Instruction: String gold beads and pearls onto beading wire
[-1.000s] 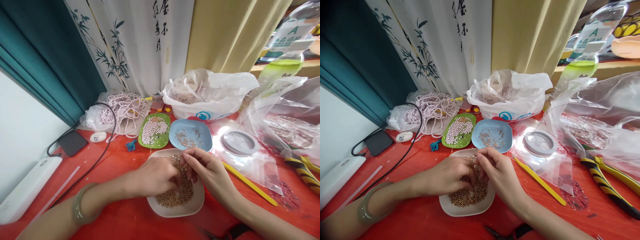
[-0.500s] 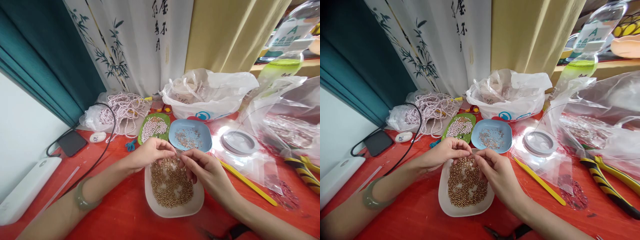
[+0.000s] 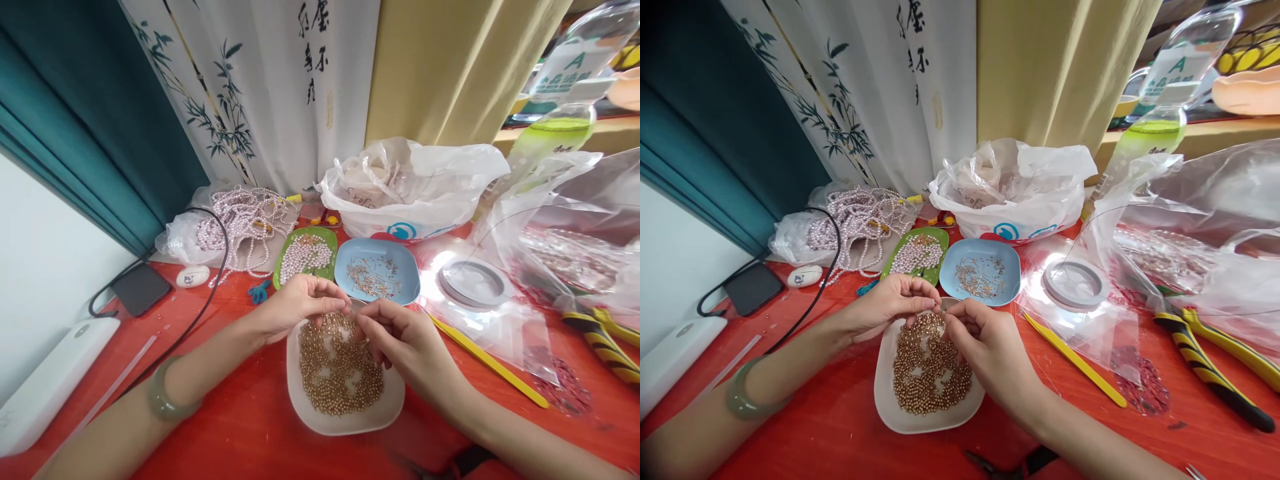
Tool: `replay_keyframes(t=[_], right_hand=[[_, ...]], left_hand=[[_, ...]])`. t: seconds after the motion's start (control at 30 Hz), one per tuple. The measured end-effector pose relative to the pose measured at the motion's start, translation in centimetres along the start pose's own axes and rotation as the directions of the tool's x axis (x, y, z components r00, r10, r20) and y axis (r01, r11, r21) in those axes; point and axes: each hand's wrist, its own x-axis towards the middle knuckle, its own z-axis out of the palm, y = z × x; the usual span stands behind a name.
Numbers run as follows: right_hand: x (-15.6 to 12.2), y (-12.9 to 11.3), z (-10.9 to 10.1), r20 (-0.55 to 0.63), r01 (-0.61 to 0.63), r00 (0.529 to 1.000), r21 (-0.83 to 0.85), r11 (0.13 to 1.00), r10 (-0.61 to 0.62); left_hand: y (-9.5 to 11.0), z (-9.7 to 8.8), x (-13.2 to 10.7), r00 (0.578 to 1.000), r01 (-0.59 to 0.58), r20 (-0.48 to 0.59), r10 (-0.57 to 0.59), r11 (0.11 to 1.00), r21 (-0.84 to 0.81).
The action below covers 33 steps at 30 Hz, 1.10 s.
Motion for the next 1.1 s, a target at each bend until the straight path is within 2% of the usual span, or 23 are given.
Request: replay_keyframes(t=[0.73, 1.1], right_hand=[[-0.03, -0.10, 0.07, -0.011, -0.025, 1.000, -0.026, 0.999, 0.025], [0.06, 0.02, 0.03, 0.006, -0.004, 1.000, -0.029, 1.000, 0.004]], left_hand=[[0.13, 0.09, 0.09, 1.000, 0.009, -0.019, -0.010, 0.998, -0.070], [0.03, 0.04, 0.06, 0.998, -0.043, 0.037, 0.043, 0.999, 0.015]])
